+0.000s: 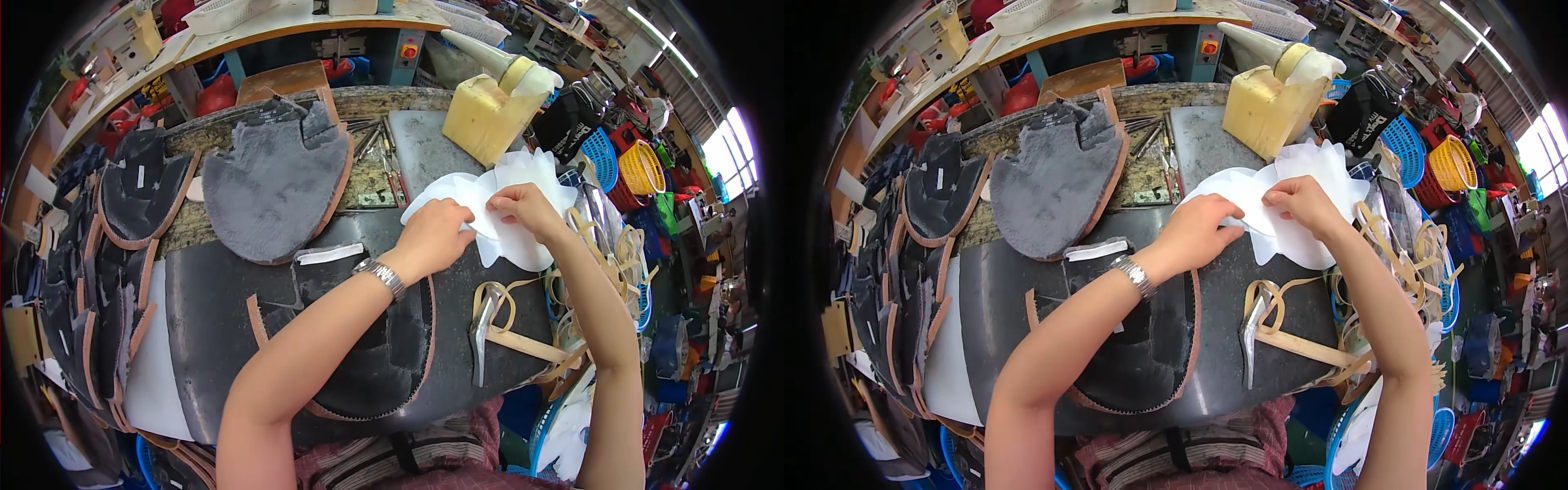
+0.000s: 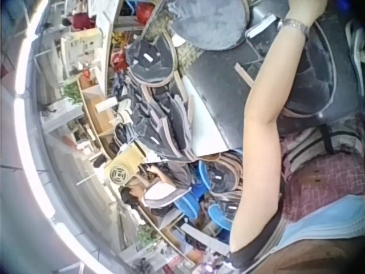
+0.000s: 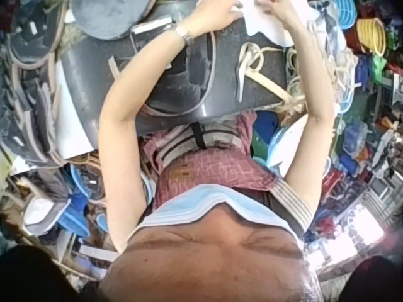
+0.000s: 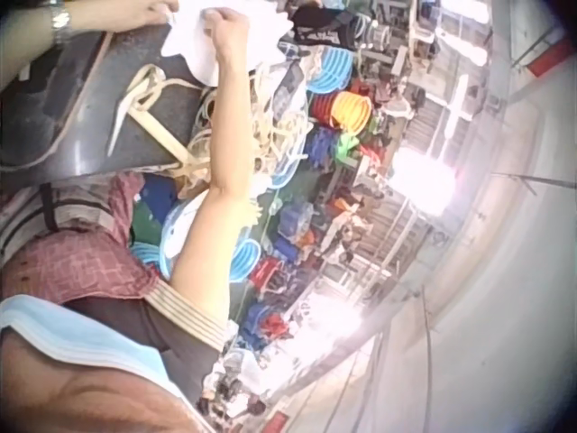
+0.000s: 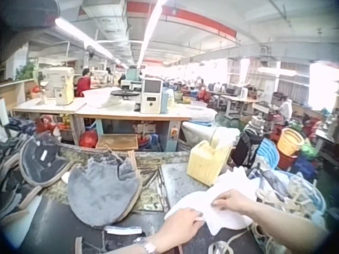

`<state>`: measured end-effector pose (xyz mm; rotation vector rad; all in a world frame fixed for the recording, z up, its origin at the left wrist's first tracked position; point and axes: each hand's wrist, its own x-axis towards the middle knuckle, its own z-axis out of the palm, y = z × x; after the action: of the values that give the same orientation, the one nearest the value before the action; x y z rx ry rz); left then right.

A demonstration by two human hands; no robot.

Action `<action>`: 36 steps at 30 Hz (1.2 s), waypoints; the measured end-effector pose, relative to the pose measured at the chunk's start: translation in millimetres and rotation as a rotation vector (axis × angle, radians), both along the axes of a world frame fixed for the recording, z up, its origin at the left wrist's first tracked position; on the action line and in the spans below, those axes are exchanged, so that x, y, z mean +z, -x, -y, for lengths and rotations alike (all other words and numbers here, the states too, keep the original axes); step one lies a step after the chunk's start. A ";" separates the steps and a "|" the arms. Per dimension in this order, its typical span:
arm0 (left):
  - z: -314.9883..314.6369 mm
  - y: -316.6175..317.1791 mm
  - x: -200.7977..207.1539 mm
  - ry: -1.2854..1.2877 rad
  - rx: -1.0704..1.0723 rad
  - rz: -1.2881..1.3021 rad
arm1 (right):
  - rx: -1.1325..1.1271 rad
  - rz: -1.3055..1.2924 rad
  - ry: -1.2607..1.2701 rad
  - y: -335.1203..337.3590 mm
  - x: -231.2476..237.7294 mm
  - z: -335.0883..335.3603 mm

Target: The person assembles shoe parts by hand, inserting white foam inserts into grey fabric pieces and securing them with a hammer and metal punch. They handle multiple shoe components, including grey fabric, white foam, and black leather-like pieces, stacking them on the table as they work.

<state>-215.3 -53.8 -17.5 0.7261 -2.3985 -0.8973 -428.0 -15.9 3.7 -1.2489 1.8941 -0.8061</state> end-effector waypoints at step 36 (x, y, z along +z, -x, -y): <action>-11.6 34.1 0.8 -0.094 -0.020 0.060 | -0.254 0.141 0.353 43.2 64.0 -61.9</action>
<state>-249.4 -42.2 -16.7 0.7763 -2.4333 -1.0156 -471.2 46.0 67.6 -1.1275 1.8702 -1.3751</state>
